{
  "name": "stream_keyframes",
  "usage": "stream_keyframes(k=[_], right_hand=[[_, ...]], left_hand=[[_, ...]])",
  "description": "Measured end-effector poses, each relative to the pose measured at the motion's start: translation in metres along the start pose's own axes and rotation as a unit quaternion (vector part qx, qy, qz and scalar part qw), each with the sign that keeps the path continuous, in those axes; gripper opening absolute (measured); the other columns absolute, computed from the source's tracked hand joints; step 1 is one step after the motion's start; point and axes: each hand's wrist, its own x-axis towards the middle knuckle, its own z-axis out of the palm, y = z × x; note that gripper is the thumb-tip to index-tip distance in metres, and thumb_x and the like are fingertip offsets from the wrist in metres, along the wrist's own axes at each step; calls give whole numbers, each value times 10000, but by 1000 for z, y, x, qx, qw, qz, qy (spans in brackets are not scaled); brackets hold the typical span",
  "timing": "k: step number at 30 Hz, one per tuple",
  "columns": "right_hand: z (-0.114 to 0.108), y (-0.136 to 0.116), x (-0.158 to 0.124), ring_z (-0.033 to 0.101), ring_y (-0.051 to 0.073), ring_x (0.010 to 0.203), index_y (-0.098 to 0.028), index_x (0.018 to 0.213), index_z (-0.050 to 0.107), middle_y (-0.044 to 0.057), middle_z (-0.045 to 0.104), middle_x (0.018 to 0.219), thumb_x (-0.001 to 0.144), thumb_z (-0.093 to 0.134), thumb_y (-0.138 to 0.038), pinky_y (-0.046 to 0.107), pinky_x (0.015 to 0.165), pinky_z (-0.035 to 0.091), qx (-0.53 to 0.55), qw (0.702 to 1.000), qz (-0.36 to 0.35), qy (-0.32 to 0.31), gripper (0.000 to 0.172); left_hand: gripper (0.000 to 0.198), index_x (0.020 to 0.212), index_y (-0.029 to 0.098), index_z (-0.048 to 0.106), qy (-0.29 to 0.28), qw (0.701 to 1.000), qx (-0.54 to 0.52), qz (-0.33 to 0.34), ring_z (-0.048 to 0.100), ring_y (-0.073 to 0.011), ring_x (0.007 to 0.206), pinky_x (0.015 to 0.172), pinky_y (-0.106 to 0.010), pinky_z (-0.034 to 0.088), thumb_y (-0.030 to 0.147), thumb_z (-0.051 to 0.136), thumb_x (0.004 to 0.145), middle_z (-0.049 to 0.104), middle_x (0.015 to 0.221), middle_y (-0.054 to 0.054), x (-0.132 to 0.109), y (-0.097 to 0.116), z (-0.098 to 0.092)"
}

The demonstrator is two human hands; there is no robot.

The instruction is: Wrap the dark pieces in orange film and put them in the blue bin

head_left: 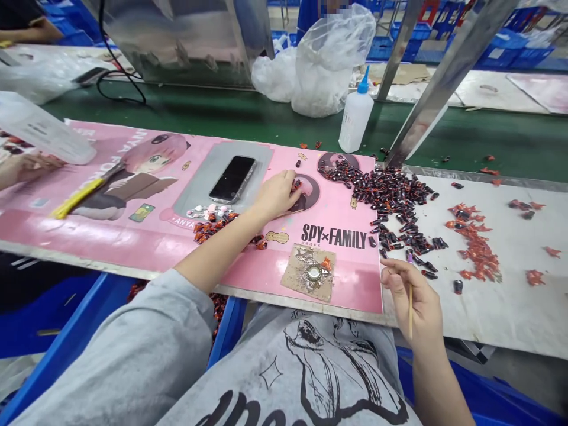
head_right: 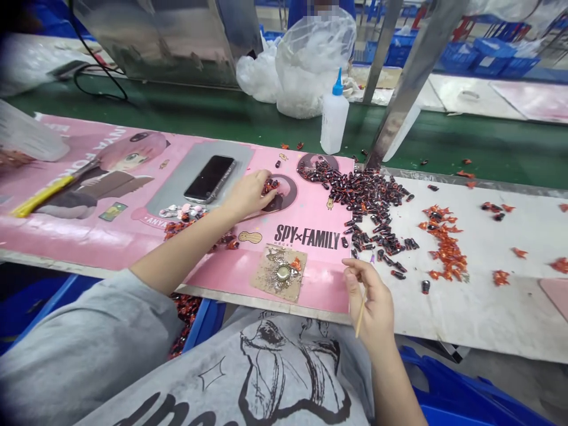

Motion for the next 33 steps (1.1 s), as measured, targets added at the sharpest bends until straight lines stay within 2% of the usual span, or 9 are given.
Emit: stream_keyframes(k=[6, 10, 14, 18, 21, 24, 27, 31, 33], right_hand=[[-22, 8, -14, 556, 144, 636, -207, 1046, 647, -4, 598, 677, 969, 452, -690, 286, 632, 453, 41, 994, 66, 83, 527], [-23, 4, -23, 495, 158, 541, -225, 1163, 556, -26, 574, 635, 851, 333, -884, 317, 580, 436, 79, 985, 97, 115, 763], [-15, 1, -32, 524, 151, 612, -234, 1029, 590, -9, 557, 755, 823, 422, -885, 315, 597, 459, 118, 975, 69, 174, 703], [0, -1, -32, 615, 161, 701, -216, 984, 688, 31, 643, 801, 951, 523, -664, 309, 653, 517, 161, 982, 62, 81, 478], [17, -3, -21, 659, 155, 697, -217, 931, 736, 35, 698, 804, 921, 676, -512, 295, 663, 564, 176, 981, 79, 4, 301], [37, -5, -7, 647, 137, 624, -206, 808, 742, 31, 718, 783, 806, 795, -513, 273, 604, 574, 172, 981, 89, -32, 311], [57, -2, 2, 623, 135, 558, -187, 746, 729, 28, 699, 685, 796, 776, -549, 262, 536, 551, 155, 982, 93, -58, 369], [75, 8, 3, 593, 131, 505, -170, 753, 725, 22, 672, 604, 847, 719, -508, 254, 500, 518, 125, 985, 100, -60, 351], [80, 10, 1, 600, 134, 525, -171, 758, 727, 30, 690, 632, 857, 710, -449, 254, 512, 508, 108, 988, 95, -60, 295]], left_hand=[[387, 1305, 125, 579, -41, 996, 35, 67, 572, -316, 1236, 1015, -422, 482, 142, 505, 925, 617, 1320, -183, 43, 49, 18], [374, 1231, 95, 640, -66, 993, 49, 88, 575, -315, 1242, 996, -420, 498, 46, 409, 942, 645, 1290, -207, 73, 77, 34], [430, 1199, 26, 657, -77, 992, 50, 83, 591, -329, 1244, 1004, -426, 495, -20, 321, 936, 630, 1290, -268, 80, 84, 43], [449, 1198, 11, 659, -85, 993, 37, 68, 582, -328, 1267, 1044, -423, 471, -50, 312, 920, 582, 1371, -277, 67, 78, 45], [473, 1205, -3, 651, -91, 994, 22, 53, 596, -318, 1251, 1051, -412, 462, -75, 299, 897, 588, 1368, -276, 58, 72, 42], [464, 1165, 7, 671, -94, 995, 2, 44, 622, -318, 1203, 1027, -412, 475, -75, 318, 875, 646, 1277, -258, 50, 69, 36], [433, 1136, 25, 689, -84, 996, -23, 36, 647, -325, 1141, 981, -429, 497, -49, 355, 871, 669, 1209, -237, 32, 64, 26], [373, 1134, 128, 717, -12, 994, -104, 32, 652, -273, 1096, 959, -410, 511, 72, 399, 945, 681, 1156, -154, -21, 53, 8], [298, 1027, 160, 749, 69, 964, -254, 30, 668, -239, 1022, 902, -380, 540, 104, 474, 929, 714, 1052, -111, -56, 50, 0]])
